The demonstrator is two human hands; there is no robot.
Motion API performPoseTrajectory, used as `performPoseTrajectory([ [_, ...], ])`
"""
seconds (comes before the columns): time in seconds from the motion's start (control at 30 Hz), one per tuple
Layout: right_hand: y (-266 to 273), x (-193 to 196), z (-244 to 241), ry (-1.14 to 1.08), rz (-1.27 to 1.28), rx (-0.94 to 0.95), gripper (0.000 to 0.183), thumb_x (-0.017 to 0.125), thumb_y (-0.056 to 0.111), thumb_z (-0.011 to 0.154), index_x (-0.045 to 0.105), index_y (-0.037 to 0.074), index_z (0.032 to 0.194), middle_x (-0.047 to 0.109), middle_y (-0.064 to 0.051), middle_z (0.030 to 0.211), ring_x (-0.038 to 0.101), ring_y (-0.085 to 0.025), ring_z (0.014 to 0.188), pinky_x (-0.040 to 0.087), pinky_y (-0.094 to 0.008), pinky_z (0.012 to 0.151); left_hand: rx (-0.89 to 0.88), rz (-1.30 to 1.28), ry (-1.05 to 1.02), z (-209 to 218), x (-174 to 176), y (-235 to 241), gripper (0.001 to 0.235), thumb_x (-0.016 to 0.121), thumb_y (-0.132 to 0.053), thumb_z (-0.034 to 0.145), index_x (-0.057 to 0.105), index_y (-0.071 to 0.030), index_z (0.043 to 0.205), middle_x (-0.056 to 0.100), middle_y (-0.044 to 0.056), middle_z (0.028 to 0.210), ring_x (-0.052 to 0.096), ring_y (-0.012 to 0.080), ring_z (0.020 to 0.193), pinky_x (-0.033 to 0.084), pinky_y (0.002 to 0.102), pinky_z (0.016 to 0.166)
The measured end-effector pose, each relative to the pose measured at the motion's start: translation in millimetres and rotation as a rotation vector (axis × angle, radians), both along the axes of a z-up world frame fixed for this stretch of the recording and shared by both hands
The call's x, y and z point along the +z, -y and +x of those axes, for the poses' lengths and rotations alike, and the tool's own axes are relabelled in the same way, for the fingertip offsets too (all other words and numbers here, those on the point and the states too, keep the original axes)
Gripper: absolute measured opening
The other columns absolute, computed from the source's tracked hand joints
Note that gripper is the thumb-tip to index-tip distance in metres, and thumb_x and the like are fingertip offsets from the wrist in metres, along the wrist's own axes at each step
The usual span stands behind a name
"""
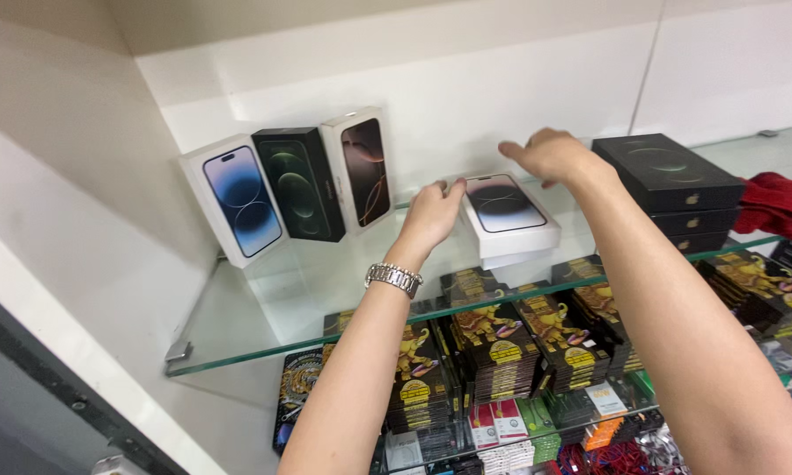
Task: The person arranges iPhone boxes on a glass shelf, wipes the shelf with a red cloth, and places additional boxes in a row. The person also handles small accessory packages from a red basket.
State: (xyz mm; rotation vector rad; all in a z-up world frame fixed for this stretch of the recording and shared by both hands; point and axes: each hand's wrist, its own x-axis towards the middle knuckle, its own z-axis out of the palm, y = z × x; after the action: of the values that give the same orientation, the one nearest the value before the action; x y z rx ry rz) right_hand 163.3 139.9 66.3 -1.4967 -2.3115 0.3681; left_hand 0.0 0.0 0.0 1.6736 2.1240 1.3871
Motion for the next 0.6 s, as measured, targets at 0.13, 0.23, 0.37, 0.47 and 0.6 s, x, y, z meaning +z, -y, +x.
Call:
performPoseTrajectory([
  [0.13,18.5,-29.8,46.0,-0.042,-0.314,0.042,0.08,0.051,0.07,0.094,0.07,-0.001,0.124,0.072,-0.023,0.114,0.076,-0.033,0.093,0.066,-0.041,0.078,-0.048,-0.181,0.167,15.1,-24.0,-38.8,0.068,0.042,-0.048,0.102,0.061,0.01,0.131,0.059,0.035,0.135,0.055,0.0434,0.133,0.041,0.041,0.112],
  [0.23,25.3,-50.8,50.0,-0.181,-0.356,0.181,0.074,0.06,0.065,0.088,0.078,-0.002,0.114,0.079,-0.019,0.104,0.077,-0.028,0.093,0.063,-0.037,0.082,-0.042,-0.142,0.382,17.0,-36.3,-54.7,0.063,0.047,-0.043,0.099,0.06,0.01,0.13,0.061,0.031,0.135,0.059,0.0402,0.129,0.045,0.041,0.106],
  [0.37,22.9,-68.1,52.2,-0.454,-0.407,0.16,0.074,0.064,0.058,0.088,0.069,-0.005,0.126,0.076,-0.02,0.108,0.074,-0.028,0.099,0.06,-0.04,0.089,-0.157,0.053,0.62,19.9,-44.4,-61.6,0.058,0.048,-0.036,0.097,0.054,0.003,0.139,0.063,0.024,0.138,0.061,0.0341,0.13,0.046,0.038,0.105],
  [0.47,23.2,-78.5,54.2,-0.63,-0.447,0.181,0.079,0.067,0.055,0.087,0.06,-0.008,0.133,0.074,-0.022,0.112,0.072,-0.027,0.104,0.058,-0.039,0.092,-0.103,0.204,0.698,25.7,-47.0,-61.4,0.067,0.053,-0.036,0.096,0.041,0.0,0.151,0.051,0.024,0.149,0.056,0.0325,0.134,0.046,0.037,0.107],
  [0.6,32.2,-81.4,49.9,-0.692,-0.45,0.228,0.079,0.067,0.054,0.086,0.059,-0.008,0.135,0.074,-0.022,0.112,0.072,-0.027,0.104,0.056,-0.038,0.091,-0.043,0.203,0.807,18.2,-37.6,-51.3,0.109,0.077,-0.04,0.092,0.004,0.006,0.159,0.031,0.036,0.156,0.044,0.0359,0.141,0.042,0.038,0.112],
])
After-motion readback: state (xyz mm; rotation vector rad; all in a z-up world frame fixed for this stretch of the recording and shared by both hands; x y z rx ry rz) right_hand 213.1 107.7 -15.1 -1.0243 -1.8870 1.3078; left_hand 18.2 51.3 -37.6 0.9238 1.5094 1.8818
